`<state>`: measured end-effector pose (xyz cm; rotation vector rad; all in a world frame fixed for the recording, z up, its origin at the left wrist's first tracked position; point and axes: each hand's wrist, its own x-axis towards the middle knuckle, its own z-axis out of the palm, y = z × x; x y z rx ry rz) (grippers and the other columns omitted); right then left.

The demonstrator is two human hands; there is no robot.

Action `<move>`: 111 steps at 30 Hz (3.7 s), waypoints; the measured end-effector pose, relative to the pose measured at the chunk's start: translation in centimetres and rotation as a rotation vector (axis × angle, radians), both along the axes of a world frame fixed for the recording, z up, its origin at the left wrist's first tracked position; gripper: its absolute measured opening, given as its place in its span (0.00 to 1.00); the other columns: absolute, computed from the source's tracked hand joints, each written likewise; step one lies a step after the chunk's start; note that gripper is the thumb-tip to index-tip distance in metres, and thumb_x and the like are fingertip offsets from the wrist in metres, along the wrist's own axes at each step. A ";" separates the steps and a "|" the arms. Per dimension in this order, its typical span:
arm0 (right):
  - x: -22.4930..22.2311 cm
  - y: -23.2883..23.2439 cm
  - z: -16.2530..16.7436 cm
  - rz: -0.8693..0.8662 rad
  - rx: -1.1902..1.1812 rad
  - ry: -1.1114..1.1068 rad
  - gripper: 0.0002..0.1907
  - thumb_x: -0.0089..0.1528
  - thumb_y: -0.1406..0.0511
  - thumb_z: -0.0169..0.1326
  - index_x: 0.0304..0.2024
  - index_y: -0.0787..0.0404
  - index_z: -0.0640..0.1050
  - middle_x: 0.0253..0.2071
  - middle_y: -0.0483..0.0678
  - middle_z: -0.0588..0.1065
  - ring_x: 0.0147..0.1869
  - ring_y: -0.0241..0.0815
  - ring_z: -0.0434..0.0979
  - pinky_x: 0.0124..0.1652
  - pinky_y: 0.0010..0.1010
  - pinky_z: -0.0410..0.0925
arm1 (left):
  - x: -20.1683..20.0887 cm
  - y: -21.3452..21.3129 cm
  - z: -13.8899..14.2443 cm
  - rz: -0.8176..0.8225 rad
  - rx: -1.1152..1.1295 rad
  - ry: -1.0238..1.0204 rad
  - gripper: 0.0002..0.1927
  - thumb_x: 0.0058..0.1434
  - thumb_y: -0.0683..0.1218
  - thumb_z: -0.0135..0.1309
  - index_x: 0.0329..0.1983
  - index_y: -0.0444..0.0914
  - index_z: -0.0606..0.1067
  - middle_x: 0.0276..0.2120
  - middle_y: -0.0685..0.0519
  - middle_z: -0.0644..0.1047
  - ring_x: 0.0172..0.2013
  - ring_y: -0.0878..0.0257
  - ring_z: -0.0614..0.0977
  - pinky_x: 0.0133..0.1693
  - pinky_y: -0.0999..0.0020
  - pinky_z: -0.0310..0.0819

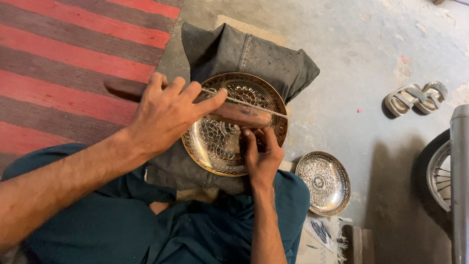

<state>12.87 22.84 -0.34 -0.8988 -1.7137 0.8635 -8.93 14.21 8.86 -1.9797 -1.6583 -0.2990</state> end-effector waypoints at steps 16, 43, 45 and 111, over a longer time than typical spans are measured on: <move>0.1 -0.2 0.8 0.052 0.025 0.021 0.12 0.67 0.72 0.57 0.53 0.66 0.76 0.36 0.48 0.82 0.40 0.31 0.81 0.40 0.23 0.72 | -1.0 0.1 -0.5 -0.016 0.023 -0.047 0.29 0.70 0.42 0.51 0.74 0.52 0.65 0.37 0.52 0.76 0.36 0.58 0.78 0.40 0.55 0.69; 0.1 0.2 0.8 0.055 0.003 0.023 0.15 0.67 0.73 0.57 0.57 0.65 0.77 0.34 0.45 0.80 0.38 0.30 0.77 0.38 0.23 0.71 | -1.3 0.5 0.3 0.054 -0.018 0.060 0.32 0.65 0.41 0.55 0.73 0.53 0.67 0.42 0.52 0.74 0.38 0.60 0.78 0.40 0.60 0.68; 0.0 0.3 0.8 0.035 -0.032 0.055 0.16 0.67 0.73 0.56 0.58 0.65 0.76 0.32 0.44 0.78 0.36 0.29 0.76 0.37 0.22 0.70 | -1.1 0.4 0.7 0.022 -0.069 -0.119 0.33 0.64 0.41 0.57 0.73 0.51 0.67 0.41 0.51 0.73 0.38 0.58 0.78 0.39 0.58 0.70; 0.8 -0.1 -0.2 0.027 0.043 -0.044 0.15 0.64 0.72 0.62 0.53 0.67 0.77 0.37 0.49 0.83 0.40 0.33 0.82 0.42 0.24 0.73 | 0.5 -1.7 0.2 0.024 -0.115 -0.240 0.35 0.60 0.38 0.55 0.72 0.47 0.65 0.36 0.45 0.76 0.35 0.53 0.80 0.38 0.54 0.70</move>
